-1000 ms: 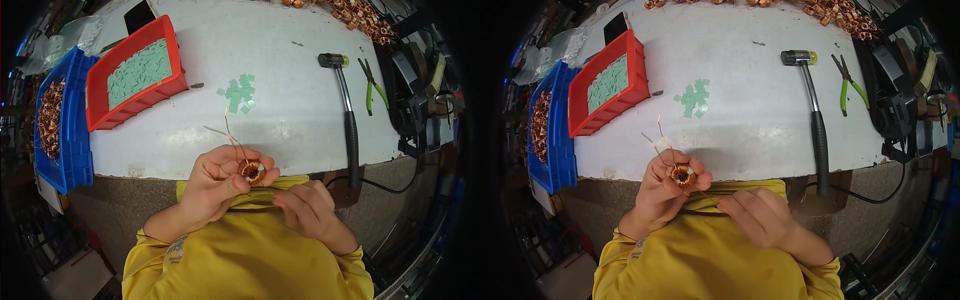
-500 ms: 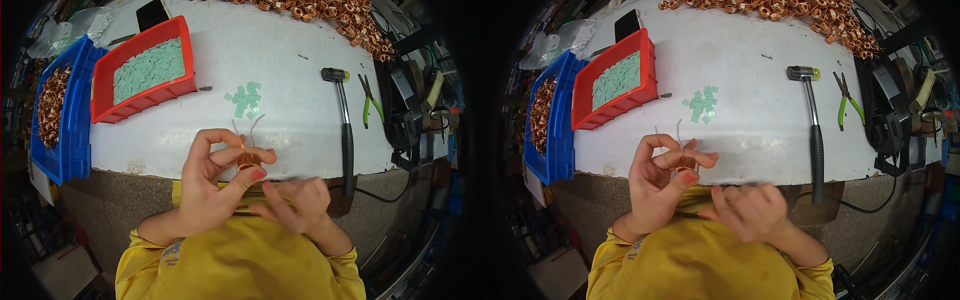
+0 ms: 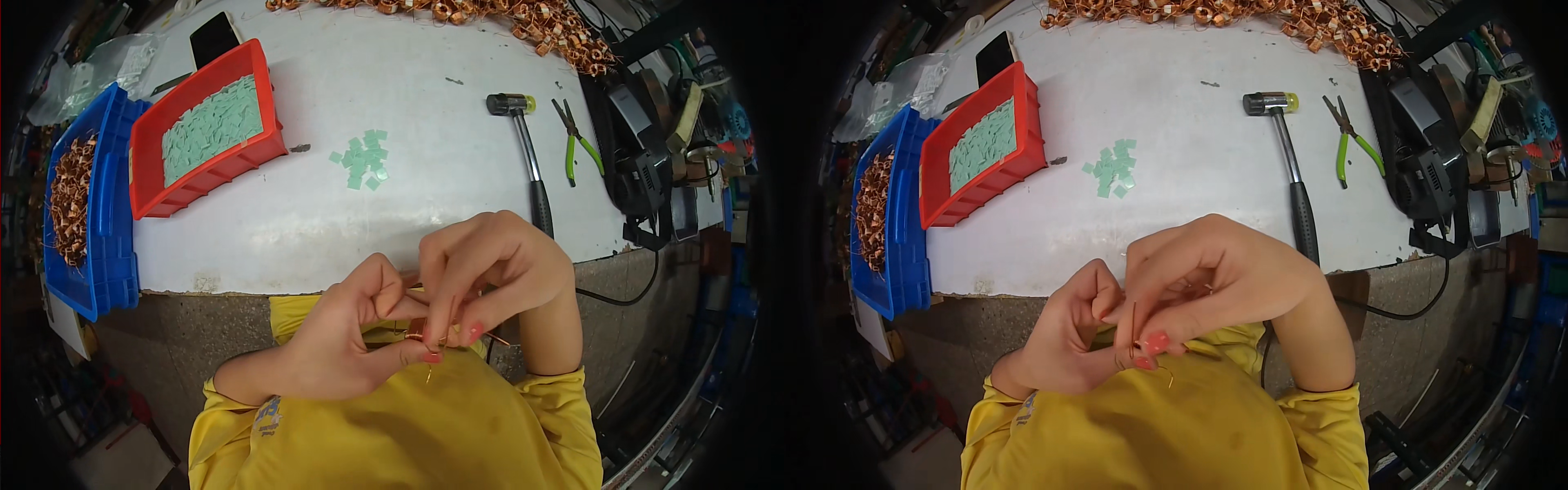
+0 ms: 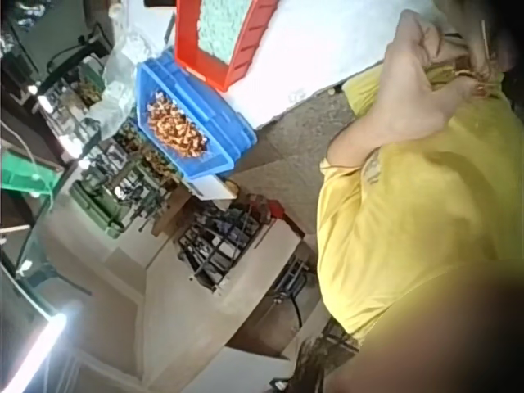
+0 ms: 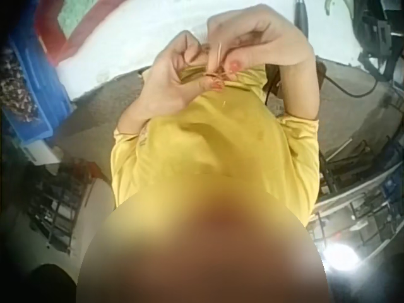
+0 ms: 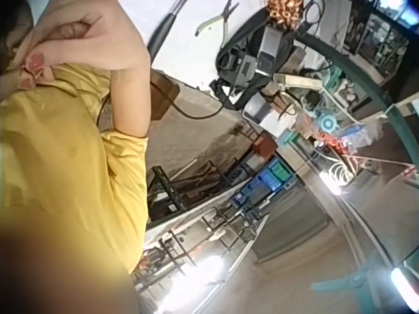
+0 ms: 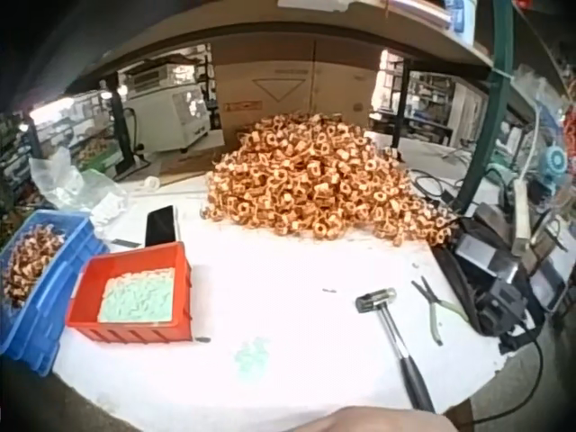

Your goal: Manually assembling small copper coils by inserting and securing wires using a hammer and pliers.

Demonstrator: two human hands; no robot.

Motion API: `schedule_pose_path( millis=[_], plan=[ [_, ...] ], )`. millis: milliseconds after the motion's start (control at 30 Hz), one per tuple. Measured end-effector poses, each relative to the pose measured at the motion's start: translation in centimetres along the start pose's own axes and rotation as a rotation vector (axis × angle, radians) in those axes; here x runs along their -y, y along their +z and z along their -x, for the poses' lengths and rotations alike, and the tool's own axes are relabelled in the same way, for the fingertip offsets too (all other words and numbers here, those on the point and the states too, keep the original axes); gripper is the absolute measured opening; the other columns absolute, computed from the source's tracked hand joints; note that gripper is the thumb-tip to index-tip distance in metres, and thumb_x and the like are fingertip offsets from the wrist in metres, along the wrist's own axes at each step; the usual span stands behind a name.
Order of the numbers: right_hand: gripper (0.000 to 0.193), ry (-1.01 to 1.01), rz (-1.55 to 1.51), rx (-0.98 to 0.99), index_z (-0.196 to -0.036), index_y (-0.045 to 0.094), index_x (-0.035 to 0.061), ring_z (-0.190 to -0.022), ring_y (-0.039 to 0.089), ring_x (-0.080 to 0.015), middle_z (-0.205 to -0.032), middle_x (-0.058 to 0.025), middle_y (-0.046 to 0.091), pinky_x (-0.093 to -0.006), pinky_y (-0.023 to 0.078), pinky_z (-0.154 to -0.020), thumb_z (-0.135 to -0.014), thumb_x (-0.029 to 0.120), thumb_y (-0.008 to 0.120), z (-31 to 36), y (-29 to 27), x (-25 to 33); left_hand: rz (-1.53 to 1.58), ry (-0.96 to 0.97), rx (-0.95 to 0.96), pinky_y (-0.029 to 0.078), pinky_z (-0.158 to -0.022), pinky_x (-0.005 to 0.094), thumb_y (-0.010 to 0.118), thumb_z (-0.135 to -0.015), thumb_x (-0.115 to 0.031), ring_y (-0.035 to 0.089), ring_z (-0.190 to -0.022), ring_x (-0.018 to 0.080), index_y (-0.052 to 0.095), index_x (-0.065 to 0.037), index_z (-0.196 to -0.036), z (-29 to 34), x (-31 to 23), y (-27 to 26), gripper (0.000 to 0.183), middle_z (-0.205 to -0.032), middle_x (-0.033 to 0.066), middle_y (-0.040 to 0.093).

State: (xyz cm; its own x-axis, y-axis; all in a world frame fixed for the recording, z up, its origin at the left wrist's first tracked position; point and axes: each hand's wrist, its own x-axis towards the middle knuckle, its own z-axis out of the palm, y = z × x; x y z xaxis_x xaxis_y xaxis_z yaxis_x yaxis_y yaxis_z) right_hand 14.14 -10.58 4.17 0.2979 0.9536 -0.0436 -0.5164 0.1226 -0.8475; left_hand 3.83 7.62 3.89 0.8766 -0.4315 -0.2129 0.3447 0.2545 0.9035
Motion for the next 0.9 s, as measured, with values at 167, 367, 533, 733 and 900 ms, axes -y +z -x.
schedule_pose_path(
  millis=[167, 367, 533, 733, 900],
  plan=[
    [0.007, -0.040, 0.194, -0.197, -0.075, 0.066, -0.0033, -0.064, 0.045, -0.0121, -0.079, -0.0087, 0.054, -0.0160, 0.032, -0.057, -0.073, -0.008, 0.060, 0.4, 0.5, -0.3, 0.132, -0.058, 0.011, 0.041, -0.093, 0.0295, 0.064, -0.077, 0.010, 0.063, -0.093, 0.0194, 0.021, -0.009, -0.081, -0.1, 0.7, 0.6, 0.047, -0.089, 0.0124, 0.066],
    [0.008, -0.053, 0.032, -0.768, -0.065, 0.060, -0.0008, -0.064, 0.041, -0.0109, -0.070, -0.0064, 0.050, -0.0179, 0.031, -0.057, -0.072, -0.005, 0.062, 0.9, -0.2, -2.4, -0.254, 0.189, 0.049, 0.036, -0.100, 0.0360, 0.064, -0.076, 0.011, 0.063, -0.099, 0.0215, 0.021, -0.009, -0.080, -0.1, 1.2, 0.4, 0.047, -0.087, 0.0116, 0.067],
    [0.008, -0.072, 0.097, -0.797, -0.064, 0.060, 0.0004, -0.060, 0.037, -0.0087, -0.068, -0.0030, 0.047, -0.0185, 0.027, -0.053, -0.070, -0.003, 0.064, 1.7, 0.0, -2.4, -0.404, 0.235, -0.112, 0.029, -0.105, 0.0402, 0.064, -0.074, 0.011, 0.062, -0.104, 0.0225, 0.023, -0.009, -0.080, -0.2, 0.9, -0.4, 0.046, -0.083, 0.0099, 0.067],
    [0.005, -0.160, 0.257, -0.741, -0.066, 0.063, 0.0004, -0.052, 0.031, -0.0048, -0.066, 0.0021, 0.044, -0.0179, 0.021, -0.047, -0.067, -0.001, 0.068, 1.0, 1.3, -0.5, -0.447, 0.286, -0.078, 0.028, -0.106, 0.0415, 0.065, -0.075, 0.008, 0.063, -0.101, 0.0212, 0.025, -0.009, -0.079, 0.5, 0.1, 0.1, 0.044, -0.081, 0.0078, 0.067],
    [0.003, -0.212, 0.347, -0.702, -0.073, 0.064, 0.0008, -0.057, 0.035, -0.0066, -0.068, 0.0007, 0.046, -0.0191, 0.028, -0.052, -0.072, -0.002, 0.065, 1.3, 1.3, -0.1, -0.371, 0.151, -0.127, 0.030, -0.106, 0.0418, 0.064, -0.081, 0.004, 0.061, -0.105, 0.0261, 0.022, -0.010, -0.082, 0.4, 1.0, -0.7, 0.043, -0.085, 0.0080, 0.069]
  ],
)
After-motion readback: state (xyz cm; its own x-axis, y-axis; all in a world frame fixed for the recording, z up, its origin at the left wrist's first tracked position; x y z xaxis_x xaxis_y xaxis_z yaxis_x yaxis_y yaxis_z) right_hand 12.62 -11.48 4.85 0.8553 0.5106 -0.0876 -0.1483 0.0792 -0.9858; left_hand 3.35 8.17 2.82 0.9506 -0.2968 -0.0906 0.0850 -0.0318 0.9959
